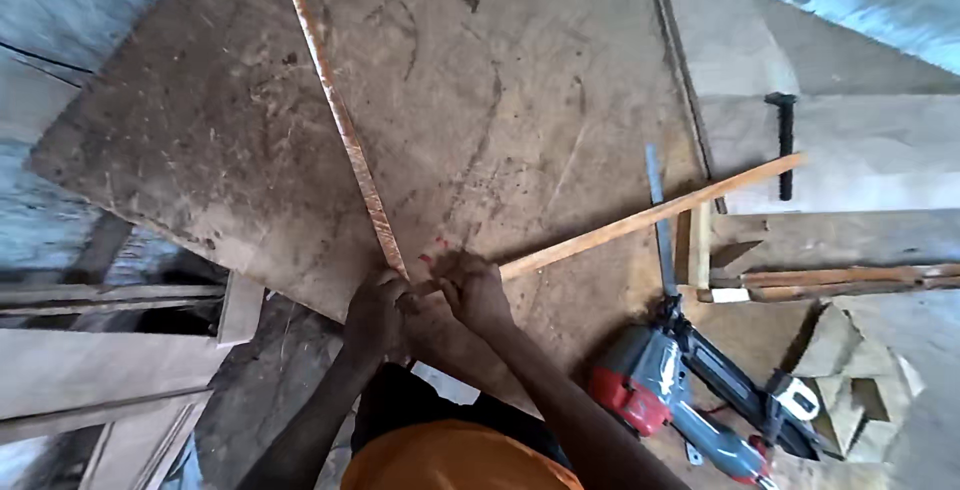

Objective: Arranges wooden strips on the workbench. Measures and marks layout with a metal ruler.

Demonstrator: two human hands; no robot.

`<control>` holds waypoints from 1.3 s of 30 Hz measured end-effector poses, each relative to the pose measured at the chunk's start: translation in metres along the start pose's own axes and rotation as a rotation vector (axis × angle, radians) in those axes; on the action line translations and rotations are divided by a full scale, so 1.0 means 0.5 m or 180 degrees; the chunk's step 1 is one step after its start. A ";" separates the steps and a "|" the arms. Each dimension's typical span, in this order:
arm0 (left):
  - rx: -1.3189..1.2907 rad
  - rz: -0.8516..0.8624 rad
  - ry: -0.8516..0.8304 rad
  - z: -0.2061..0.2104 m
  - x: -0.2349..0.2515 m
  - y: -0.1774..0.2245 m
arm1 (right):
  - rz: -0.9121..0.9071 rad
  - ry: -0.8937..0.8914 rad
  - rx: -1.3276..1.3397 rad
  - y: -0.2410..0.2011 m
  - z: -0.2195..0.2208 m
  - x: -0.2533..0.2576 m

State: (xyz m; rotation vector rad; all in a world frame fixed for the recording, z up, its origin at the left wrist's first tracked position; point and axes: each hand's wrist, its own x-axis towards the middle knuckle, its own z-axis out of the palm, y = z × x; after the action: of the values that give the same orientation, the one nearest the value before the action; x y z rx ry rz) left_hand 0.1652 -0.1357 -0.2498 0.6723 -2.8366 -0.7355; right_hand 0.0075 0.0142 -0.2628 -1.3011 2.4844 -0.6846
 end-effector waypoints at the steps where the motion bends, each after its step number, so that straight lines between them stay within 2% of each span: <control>1: -0.0023 -0.0085 -0.0096 -0.013 0.004 0.009 | -0.0028 -0.0001 0.0017 -0.003 -0.004 -0.001; 5: -0.0132 -0.0112 -0.0248 -0.035 0.009 0.020 | -0.0049 -0.0043 0.0040 -0.012 -0.017 -0.006; 10: -0.0141 0.0292 -0.0028 -0.009 -0.022 -0.013 | 0.0019 -0.0074 0.0028 -0.005 -0.010 -0.001; 15: -0.0005 0.0058 -0.0105 0.006 -0.039 0.006 | -0.0038 0.0000 0.0086 -0.002 -0.002 -0.004; 19: -0.0168 -0.0062 -0.0378 -0.025 -0.018 0.036 | 0.0009 -0.0101 0.0100 -0.004 -0.009 -0.004; 25: -0.0328 -0.0170 -0.0790 -0.026 0.019 0.024 | 0.0012 -0.0123 0.0058 -0.003 -0.008 -0.001; 33: 0.0277 0.0708 -0.0082 0.005 -0.034 0.013 | 0.0052 -0.0095 0.0136 -0.007 -0.011 0.001; 36: 0.0467 0.0850 0.0106 0.017 -0.050 0.015 | 0.0012 -0.0036 0.0137 -0.003 -0.007 0.001; 39: 0.0213 0.0816 0.0119 0.023 -0.056 -0.009 | -0.0058 0.0022 0.0124 -0.002 -0.004 0.000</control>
State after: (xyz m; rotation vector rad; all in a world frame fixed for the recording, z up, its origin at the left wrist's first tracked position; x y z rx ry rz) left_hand 0.1892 -0.1213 -0.2625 0.3167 -2.8488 -0.5818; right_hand 0.0074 0.0144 -0.2606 -1.3110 2.4551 -0.7391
